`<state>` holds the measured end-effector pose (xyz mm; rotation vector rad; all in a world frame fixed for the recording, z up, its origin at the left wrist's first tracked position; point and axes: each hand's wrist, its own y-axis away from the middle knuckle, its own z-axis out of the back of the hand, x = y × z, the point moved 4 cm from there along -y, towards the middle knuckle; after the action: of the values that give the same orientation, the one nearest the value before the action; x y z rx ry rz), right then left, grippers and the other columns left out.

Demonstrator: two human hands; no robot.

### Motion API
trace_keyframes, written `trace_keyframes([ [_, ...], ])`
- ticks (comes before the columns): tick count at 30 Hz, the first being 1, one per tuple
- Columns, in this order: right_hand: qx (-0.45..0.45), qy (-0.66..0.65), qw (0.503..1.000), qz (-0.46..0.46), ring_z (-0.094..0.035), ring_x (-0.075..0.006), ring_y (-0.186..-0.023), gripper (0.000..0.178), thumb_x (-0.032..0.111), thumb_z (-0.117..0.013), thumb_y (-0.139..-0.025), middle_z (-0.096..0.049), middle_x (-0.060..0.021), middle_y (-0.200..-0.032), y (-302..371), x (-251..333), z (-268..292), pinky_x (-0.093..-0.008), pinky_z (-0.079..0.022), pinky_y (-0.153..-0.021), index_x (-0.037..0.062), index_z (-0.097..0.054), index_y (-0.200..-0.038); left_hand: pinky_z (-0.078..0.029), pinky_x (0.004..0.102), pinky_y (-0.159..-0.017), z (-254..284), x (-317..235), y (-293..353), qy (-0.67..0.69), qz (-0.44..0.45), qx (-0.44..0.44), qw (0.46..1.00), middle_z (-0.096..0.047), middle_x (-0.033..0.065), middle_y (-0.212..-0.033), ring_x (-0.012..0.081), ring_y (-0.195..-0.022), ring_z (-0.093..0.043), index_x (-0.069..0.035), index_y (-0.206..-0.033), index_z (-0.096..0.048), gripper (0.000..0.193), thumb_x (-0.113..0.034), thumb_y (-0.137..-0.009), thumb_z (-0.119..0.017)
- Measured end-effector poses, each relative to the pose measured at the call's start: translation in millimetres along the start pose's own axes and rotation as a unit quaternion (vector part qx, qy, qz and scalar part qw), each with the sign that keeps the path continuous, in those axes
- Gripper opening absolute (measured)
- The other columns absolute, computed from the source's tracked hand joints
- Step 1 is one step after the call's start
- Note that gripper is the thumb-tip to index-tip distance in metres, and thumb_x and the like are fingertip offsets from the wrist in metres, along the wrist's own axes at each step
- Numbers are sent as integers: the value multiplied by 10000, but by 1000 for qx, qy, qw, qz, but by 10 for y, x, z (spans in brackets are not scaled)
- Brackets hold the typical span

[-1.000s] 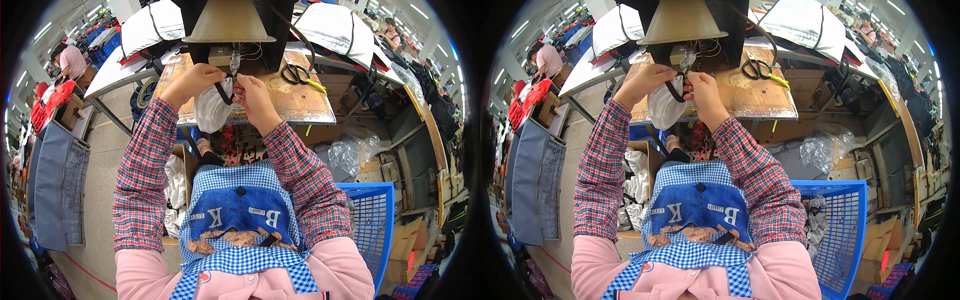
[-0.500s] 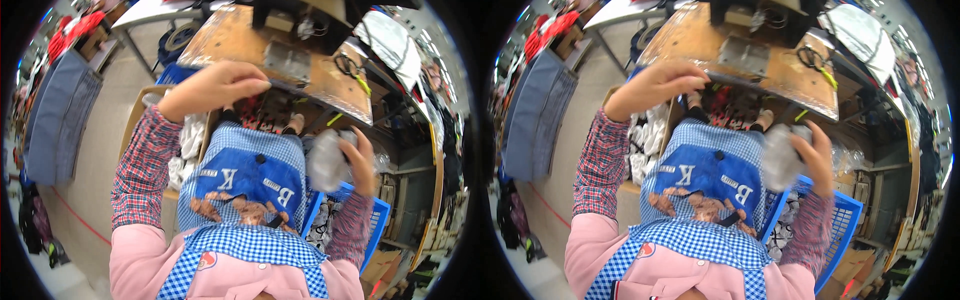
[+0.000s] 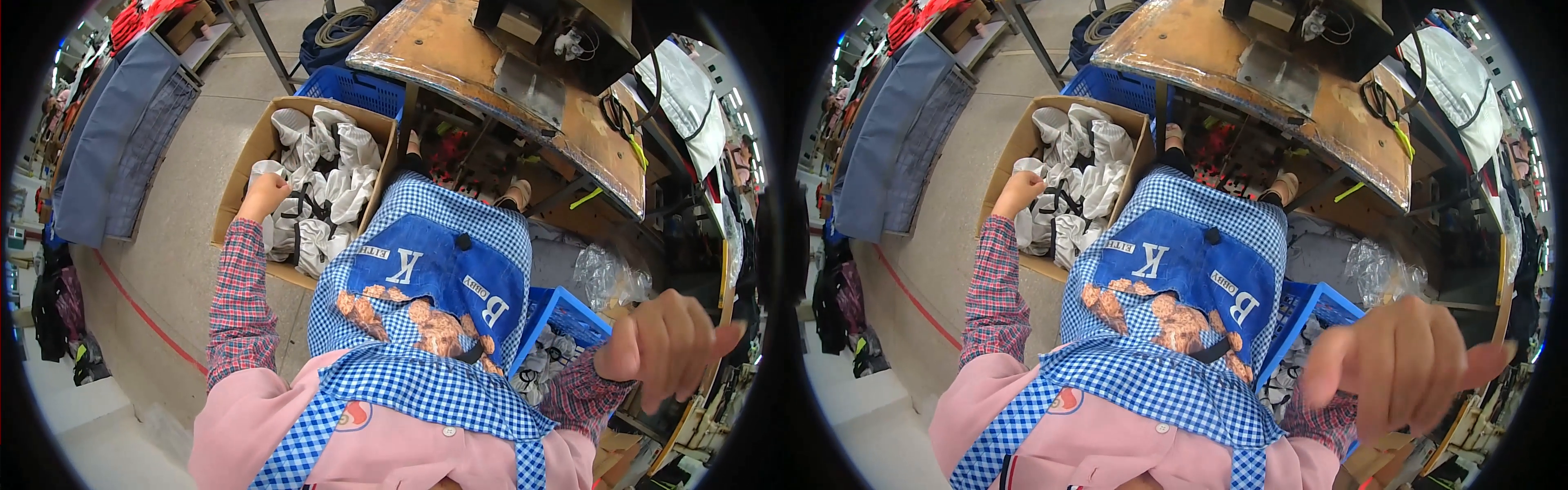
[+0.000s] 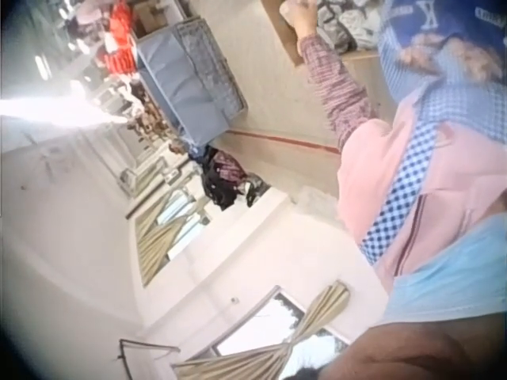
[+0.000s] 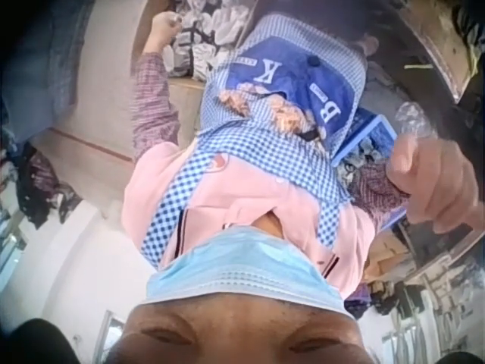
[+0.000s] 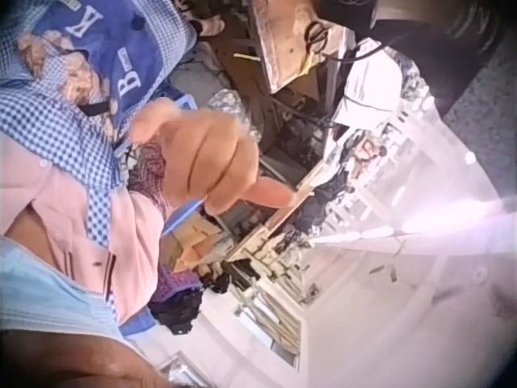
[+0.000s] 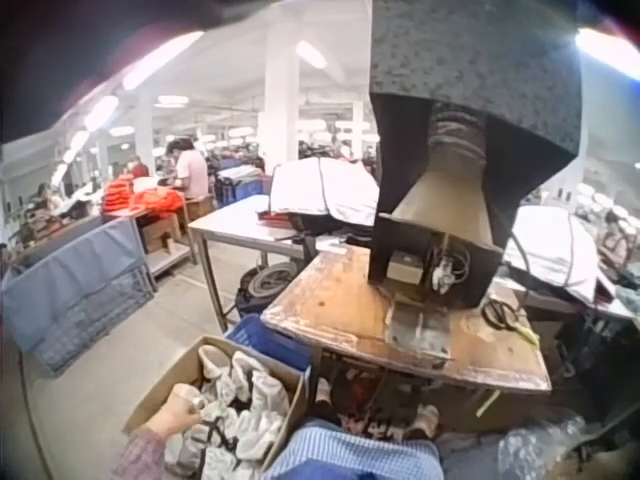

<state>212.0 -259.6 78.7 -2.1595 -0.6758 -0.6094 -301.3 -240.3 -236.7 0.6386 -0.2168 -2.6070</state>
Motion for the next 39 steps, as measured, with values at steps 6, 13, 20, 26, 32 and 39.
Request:
trace_keyframes([
  [6,19,-262,945,-194,-523,-219,-423,634,327,-261,-1040,-510,-119,-485,-607,-203,-348,-556,-496,-512,21,-517,-547,-516,432,-820,81,240,116,-154,34,-118,981,-680,223,-950,374,-901,-655,17,-898,-688,296,-236,-746,-711],
  [13,-4,-230,965,-123,-533,-223,-448,588,321,-300,-1029,-524,-112,-515,-527,-160,-252,-563,-490,-515,30,-521,-569,-498,433,-892,85,598,392,-146,148,-21,978,-646,230,-1113,367,-1045,-617,39,-1013,-662,531,-330,-666,-819],
  [20,-8,-194,980,-47,-544,-228,-478,534,314,-346,-1018,-541,-104,-551,-454,-148,-158,-570,-484,-520,40,-525,-596,-504,412,-852,-40,909,383,-60,110,-38,991,-679,216,-987,318,-957,-662,-2,-962,-689,390,-172,-627,-793],
  [26,0,-154,988,22,-554,-232,-503,489,307,-386,-1007,-555,-96,-582,-463,-196,-83,-577,-478,-523,48,-529,-619,-497,278,-747,594,-71,387,284,-75,-58,954,-665,71,-918,148,-820,-627,20,-1104,-622,380,-54,-737,-691],
  [32,-242,366,887,-142,-606,-87,-812,134,95,-642,-891,-654,-65,-937,-424,-1027,560,-218,-484,-745,-17,-611,-959,-476,242,-823,938,-1637,1060,226,-260,-180,922,-656,65,-1024,126,-918,-609,8,-1186,-589,416,-7,-777,-661],
  [39,-211,582,777,-112,-650,-162,-907,289,181,-676,-867,-673,-103,-960,-347,-1339,1080,-281,-515,-783,-26,-626,-1062,-408,370,-800,626,-2612,1489,95,-449,-205,865,-585,60,-849,257,-850,-573,-95,-1108,-620,441,-14,-678,-677],
])
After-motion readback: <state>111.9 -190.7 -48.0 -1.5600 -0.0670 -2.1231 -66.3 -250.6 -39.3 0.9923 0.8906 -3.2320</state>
